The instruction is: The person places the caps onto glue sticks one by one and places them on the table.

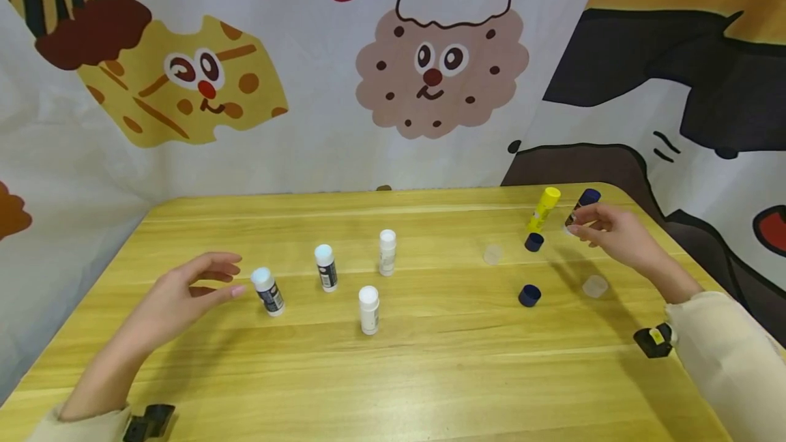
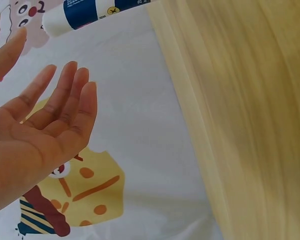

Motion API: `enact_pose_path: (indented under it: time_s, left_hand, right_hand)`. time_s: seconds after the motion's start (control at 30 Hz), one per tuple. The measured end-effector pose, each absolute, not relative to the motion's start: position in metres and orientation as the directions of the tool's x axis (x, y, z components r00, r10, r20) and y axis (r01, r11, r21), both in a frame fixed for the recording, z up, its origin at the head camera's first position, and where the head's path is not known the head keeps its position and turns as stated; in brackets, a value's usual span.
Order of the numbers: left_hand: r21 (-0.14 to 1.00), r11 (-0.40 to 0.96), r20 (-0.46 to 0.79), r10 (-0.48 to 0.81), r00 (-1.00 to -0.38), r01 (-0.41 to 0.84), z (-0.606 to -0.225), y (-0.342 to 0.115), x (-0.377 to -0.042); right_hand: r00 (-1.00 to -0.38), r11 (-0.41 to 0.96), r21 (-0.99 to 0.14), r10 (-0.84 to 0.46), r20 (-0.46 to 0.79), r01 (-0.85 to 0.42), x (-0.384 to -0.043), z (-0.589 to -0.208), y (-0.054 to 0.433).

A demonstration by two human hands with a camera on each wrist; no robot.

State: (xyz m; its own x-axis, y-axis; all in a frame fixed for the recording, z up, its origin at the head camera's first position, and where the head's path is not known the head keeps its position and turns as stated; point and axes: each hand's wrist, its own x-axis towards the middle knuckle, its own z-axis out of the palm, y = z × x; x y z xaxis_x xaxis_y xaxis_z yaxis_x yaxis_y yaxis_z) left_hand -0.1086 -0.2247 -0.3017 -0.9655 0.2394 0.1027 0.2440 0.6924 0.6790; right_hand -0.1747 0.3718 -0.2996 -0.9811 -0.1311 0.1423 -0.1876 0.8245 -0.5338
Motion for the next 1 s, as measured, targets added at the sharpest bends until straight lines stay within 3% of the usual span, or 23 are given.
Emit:
enact_pose_path:
  time_s: [0.73,1.0]
  left_hand:
    - [0.731,0.636,0.064,0.294,-0.954,0.246,-0.308,-0.219,-0.113]
    - [0.733,0.639,0.026,0.315,-0.949,0.232,-0.312,-0.216,-0.118]
  right_hand:
    - [-0.949,0.723,-0.644,-0.315,0.018,-0.252,-0.147,-0.317,0.342]
    - [-0.878,0.650,-0.709,-0.470,-0.092,-0.274,-0.145,-0.325,0.336]
